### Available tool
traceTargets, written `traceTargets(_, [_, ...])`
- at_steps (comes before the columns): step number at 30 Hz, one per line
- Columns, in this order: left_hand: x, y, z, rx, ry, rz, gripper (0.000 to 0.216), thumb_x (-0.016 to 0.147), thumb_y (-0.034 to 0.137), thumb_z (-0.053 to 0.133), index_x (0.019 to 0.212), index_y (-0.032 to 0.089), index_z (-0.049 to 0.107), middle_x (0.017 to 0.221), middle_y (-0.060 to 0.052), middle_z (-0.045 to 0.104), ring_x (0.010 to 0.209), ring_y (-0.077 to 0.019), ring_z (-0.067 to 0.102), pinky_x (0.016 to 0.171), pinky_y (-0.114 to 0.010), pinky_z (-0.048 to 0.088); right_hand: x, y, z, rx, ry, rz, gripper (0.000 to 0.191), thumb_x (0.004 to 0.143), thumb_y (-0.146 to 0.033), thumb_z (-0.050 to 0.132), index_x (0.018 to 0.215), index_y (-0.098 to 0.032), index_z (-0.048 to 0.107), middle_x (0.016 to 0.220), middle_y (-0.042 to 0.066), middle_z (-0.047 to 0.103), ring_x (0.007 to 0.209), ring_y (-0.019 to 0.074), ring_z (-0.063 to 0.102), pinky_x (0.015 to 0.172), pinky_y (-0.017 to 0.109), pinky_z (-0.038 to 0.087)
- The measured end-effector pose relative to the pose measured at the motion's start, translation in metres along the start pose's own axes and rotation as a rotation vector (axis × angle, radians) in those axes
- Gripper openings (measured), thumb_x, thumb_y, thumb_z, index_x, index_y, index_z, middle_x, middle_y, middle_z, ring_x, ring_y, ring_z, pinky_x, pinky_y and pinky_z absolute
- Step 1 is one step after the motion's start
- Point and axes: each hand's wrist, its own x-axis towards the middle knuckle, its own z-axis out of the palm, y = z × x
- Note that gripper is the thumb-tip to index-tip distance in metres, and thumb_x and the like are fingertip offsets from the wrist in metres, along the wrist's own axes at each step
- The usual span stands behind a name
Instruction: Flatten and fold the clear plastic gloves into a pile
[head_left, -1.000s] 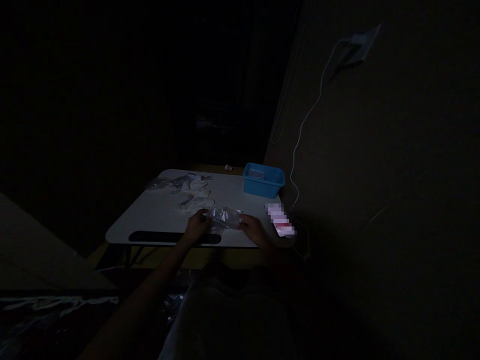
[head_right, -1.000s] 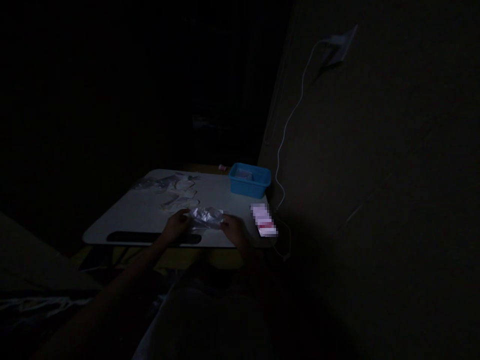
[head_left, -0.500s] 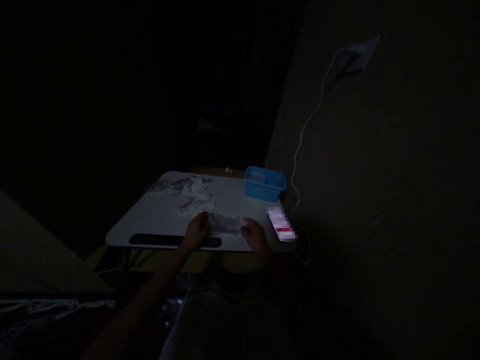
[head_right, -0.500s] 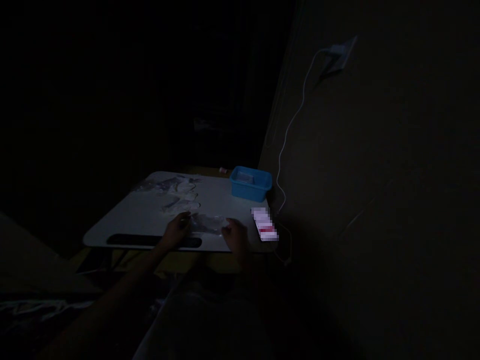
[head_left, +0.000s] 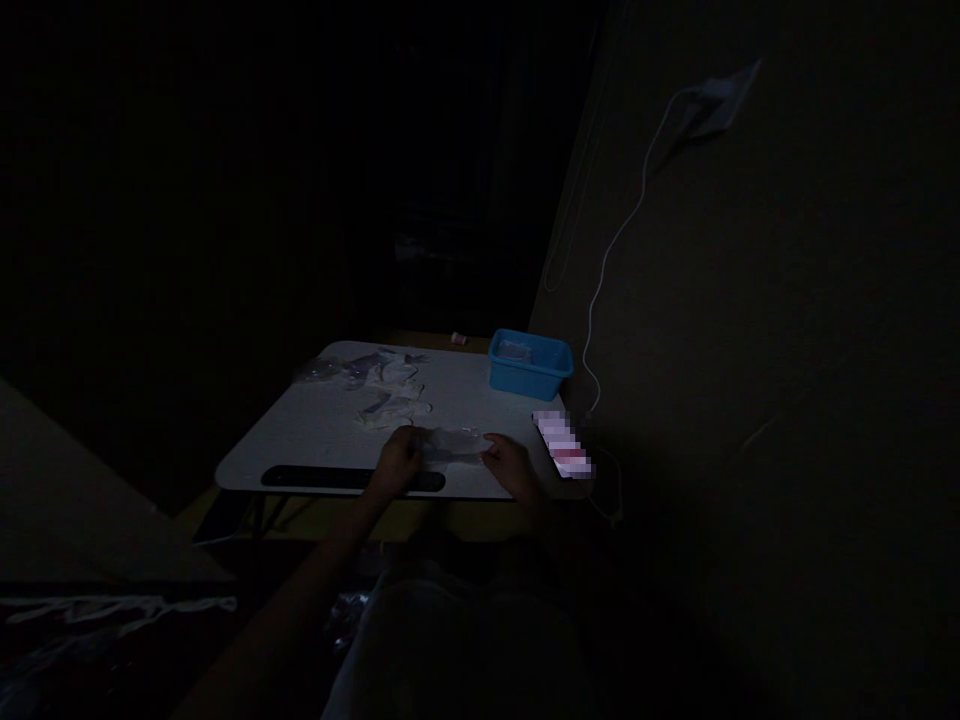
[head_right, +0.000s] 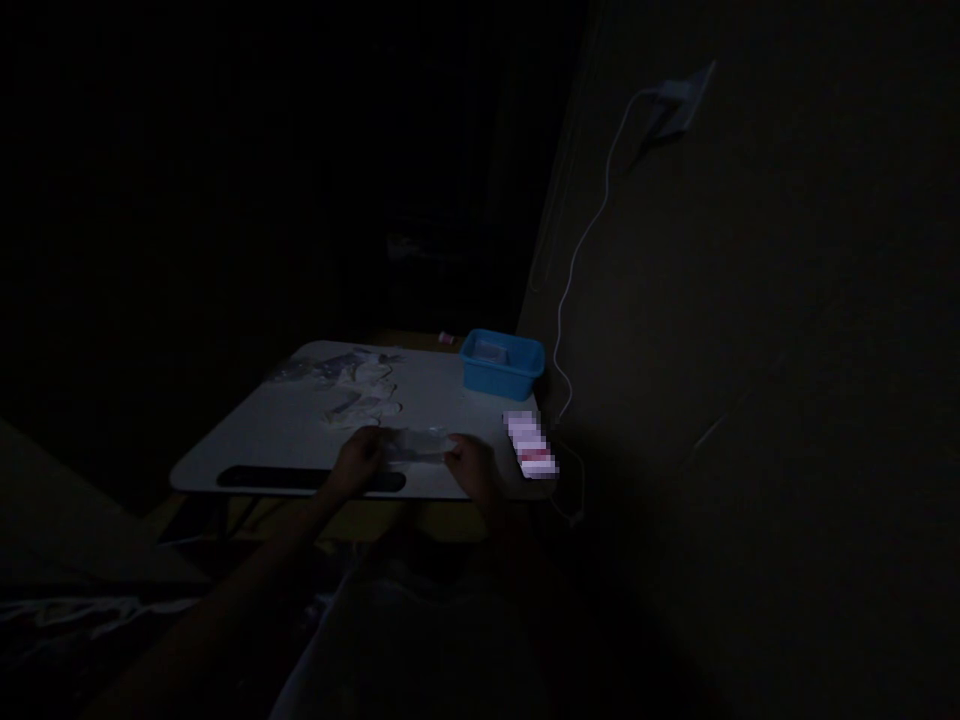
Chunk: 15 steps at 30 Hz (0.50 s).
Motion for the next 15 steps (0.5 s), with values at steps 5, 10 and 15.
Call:
traceTargets(5, [0.0,0.001,0.001,-0.012,-0.02,0.049,0.037,0.06,0.005,0.04,0.089,0.016,0.059,0.096,-0.006,0.059,0.095,-0.0183,0.054,0.087,-0.035,0.043,0.004,-0.001,-0.005,0.069,-0.059,0.053,0.028,0.069,-0.021,0.055,0.096,-0.018,0.062,0.067,0.0,0.062,0.062,0.0133,0.057,0.062,0.026,0.046])
traceTargets(10, [0.0,0.002,-0.001,-0.027,-0.019,0.056,0.034,0.063,0.006,0.04,0.089,0.017,0.06,0.096,-0.006,0.059,0.095,-0.018,0.053,0.088,-0.036,0.043,0.002,0.001,-0.012,0.246,-0.167,0.007,0.032,0.066,-0.02,0.056,0.099,-0.018,0.06,0.075,0.001,0.063,0.071,0.014,0.059,0.067,0.027,0.047])
traceTargets(15, [0.0,0.001,-0.002,-0.033,-0.022,0.03,0.036,0.064,0.006,0.04,0.092,0.017,0.059,0.096,-0.006,0.058,0.095,-0.0184,0.053,0.087,-0.036,0.043,-0.001,0.004,-0.015,0.209,-0.155,-0.05,0.036,0.064,-0.016,0.055,0.1,-0.019,0.059,0.076,0.0,0.063,0.073,0.0139,0.059,0.073,0.029,0.046])
